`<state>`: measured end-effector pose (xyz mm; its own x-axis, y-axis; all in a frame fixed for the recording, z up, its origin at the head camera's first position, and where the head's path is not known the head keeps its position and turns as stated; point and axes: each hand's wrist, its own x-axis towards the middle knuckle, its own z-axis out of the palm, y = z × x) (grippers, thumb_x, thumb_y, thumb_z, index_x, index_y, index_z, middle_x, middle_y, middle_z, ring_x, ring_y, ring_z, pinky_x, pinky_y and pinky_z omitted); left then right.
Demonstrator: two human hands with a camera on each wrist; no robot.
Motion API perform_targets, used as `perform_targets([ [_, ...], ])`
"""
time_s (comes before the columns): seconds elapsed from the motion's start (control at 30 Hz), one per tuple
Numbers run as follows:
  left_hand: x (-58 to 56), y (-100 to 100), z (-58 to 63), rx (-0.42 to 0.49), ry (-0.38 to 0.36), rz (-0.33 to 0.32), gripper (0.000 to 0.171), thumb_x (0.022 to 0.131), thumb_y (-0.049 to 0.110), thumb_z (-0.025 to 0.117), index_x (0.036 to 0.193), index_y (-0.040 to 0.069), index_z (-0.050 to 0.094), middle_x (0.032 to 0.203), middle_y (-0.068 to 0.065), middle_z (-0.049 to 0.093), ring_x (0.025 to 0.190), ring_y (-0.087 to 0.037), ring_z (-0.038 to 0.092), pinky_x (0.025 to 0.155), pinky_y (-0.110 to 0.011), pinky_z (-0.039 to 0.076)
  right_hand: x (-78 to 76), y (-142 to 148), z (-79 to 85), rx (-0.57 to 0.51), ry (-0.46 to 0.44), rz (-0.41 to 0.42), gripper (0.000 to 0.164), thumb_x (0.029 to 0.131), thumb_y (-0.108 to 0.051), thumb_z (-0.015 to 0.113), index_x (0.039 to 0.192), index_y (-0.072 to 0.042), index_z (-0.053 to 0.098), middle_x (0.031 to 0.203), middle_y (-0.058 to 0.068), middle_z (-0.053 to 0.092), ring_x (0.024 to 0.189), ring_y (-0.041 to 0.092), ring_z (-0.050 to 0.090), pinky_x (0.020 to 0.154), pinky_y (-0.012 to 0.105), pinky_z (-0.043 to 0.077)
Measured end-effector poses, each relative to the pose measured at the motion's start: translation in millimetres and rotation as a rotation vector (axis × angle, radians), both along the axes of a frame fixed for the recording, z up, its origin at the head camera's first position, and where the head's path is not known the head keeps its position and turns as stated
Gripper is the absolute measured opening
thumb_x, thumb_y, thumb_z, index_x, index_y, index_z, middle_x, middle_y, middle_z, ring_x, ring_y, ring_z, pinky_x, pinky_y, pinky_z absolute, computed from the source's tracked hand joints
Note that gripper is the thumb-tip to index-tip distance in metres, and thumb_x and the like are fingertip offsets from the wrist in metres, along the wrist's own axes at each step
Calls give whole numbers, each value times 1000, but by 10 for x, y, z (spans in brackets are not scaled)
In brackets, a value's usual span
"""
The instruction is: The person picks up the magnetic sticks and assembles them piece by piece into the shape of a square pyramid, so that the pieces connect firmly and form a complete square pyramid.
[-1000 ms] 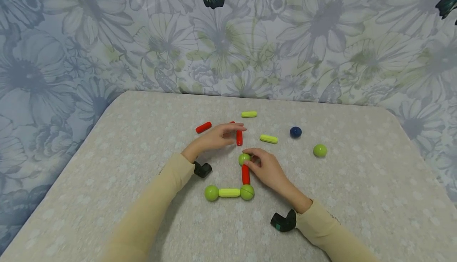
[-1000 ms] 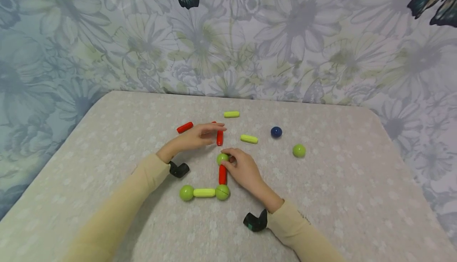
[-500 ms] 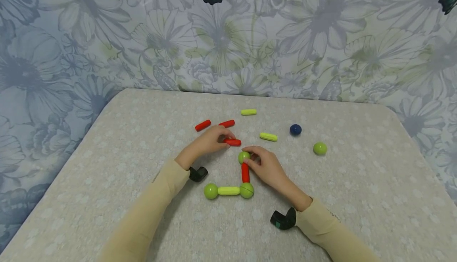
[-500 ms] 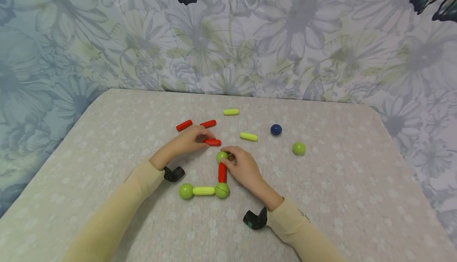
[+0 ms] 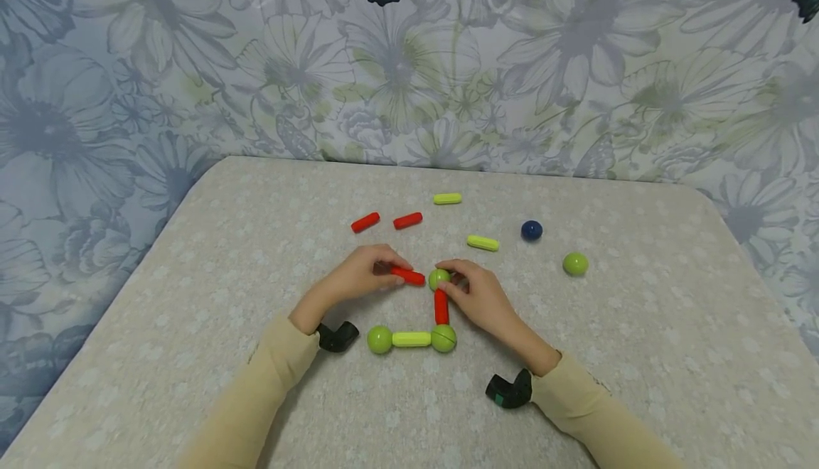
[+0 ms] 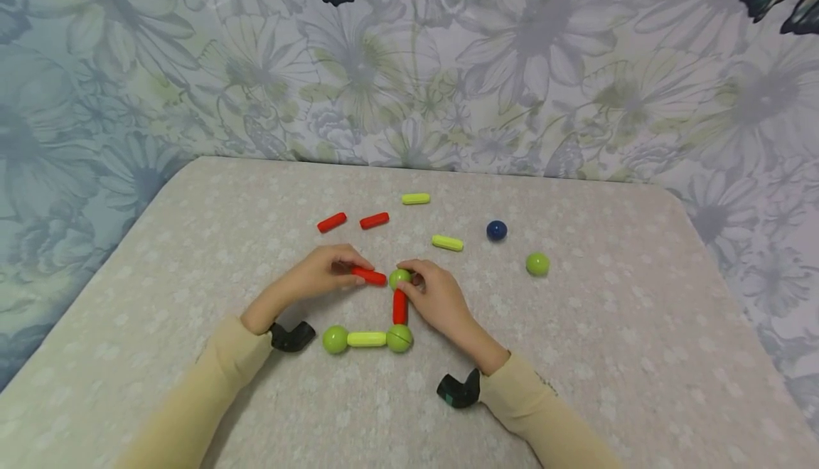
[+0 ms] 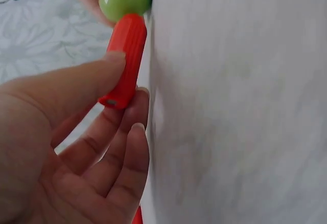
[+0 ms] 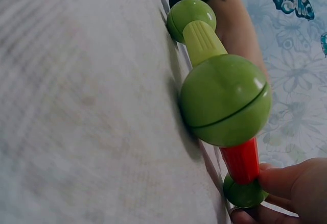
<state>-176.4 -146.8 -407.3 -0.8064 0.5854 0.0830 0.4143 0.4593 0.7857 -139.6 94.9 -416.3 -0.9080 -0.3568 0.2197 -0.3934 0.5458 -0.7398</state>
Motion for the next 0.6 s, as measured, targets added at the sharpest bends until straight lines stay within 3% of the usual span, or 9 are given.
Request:
perform_targets([
  [0.23,93,71,-19,82,-4,57,21,83,4,71,104,3,71,93,-1,64,84,-16,58,73,-31,49,-6,13,-5,2,-1,-2,28,86,-9,69,113,-5,65,93,4,63,69,12,55,61,27,48],
  [0.6,118,92,-43,81,-62,99,20,85,6,69,104,3,70,97,-4,65,85,-16,60,75,-32,49,-18,14,-6,-9,3,6,28,85,-9,70,112,-3,65,91,4,63,69,12,55,61,28,48],
])
